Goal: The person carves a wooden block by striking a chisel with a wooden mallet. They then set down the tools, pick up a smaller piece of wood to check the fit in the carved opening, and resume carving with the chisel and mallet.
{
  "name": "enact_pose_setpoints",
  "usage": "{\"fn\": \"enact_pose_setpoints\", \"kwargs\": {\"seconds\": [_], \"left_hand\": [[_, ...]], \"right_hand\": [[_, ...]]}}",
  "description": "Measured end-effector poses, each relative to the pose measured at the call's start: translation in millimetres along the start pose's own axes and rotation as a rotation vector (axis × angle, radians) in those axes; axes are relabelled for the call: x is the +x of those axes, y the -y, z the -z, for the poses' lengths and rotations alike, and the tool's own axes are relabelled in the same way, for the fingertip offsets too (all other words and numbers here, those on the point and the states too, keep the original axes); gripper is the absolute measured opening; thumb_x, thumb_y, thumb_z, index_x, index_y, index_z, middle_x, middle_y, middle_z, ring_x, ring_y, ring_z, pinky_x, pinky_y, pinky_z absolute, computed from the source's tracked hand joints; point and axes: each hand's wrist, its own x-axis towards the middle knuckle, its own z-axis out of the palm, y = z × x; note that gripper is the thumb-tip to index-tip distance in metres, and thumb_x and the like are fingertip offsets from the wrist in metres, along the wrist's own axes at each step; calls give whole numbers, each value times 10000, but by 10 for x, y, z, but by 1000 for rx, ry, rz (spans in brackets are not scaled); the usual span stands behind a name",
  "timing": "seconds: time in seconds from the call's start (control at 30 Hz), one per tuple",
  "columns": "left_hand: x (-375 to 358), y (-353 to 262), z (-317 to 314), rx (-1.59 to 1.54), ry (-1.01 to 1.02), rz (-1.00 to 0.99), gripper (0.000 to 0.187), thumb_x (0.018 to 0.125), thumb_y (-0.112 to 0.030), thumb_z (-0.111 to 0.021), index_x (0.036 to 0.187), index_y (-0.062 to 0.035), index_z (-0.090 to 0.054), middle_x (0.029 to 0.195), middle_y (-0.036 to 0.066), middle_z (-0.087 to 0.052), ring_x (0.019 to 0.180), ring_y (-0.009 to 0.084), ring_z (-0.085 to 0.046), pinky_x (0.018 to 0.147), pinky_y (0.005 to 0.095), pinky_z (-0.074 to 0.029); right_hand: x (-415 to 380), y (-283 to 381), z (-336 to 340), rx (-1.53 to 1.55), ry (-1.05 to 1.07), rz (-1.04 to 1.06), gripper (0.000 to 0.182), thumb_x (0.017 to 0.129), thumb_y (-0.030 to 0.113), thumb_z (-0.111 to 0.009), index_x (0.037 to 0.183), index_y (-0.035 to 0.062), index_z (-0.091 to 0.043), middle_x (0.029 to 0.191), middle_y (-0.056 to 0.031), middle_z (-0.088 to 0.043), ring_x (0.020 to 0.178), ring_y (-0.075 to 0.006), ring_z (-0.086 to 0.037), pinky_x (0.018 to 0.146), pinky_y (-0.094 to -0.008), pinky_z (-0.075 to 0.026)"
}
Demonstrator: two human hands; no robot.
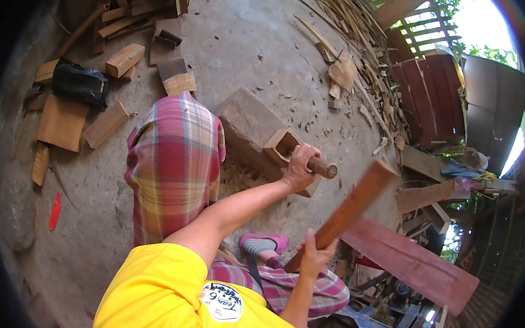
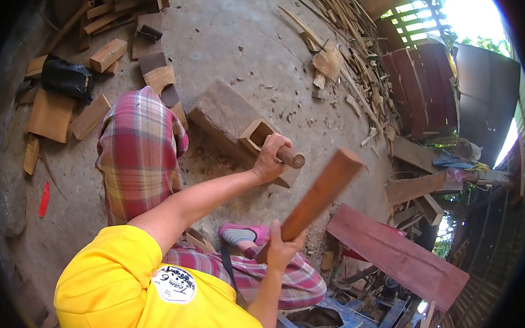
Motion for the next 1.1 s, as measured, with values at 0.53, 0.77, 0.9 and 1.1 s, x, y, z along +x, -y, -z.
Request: {"fn": "enact_pose_setpoints", "kwargs": {"seconds": [0.53,0.77,0.9,1.1], "left_hand": [[-60,29,-69,55,220,-109,415,667,4,-685,1034,-85,-515,1002,113,-514,929,331,-509,814,418,-412],[-110,106,-88,-37,241,-154,412,652,21,-687,1015,-94,-529,925,112,-548,869,342,-516,783,418,-406],[-34,101,-67,-27,223,-187,404,654,31,-663,1009,-102,-522,918,108,-542,872,345,-514,769,421,-402],[53,138,-58,-19,232,-147,400,655,34,-653,1003,-104,-511,912,117,-531,878,353,-508,762,425,-399]], "right_hand": [[-22,96,31,54,26,-111,389,840,116,-706,1140,64,-465,737,-23,-528,550,-108,-551,458,-253,-478],[-98,351,122,116,58,-97,426,827,83,-709,1171,47,-460,757,-32,-539,544,-115,-549,453,-258,-482],[-20,440,168,266,-50,54,432,838,87,-702,1183,40,-445,754,-34,-535,545,-118,-550,472,-263,-491],[94,-152,74,-63,194,-142,431,827,88,-715,1174,35,-465,758,-39,-541,524,-115,-535,443,-267,-468]]}}
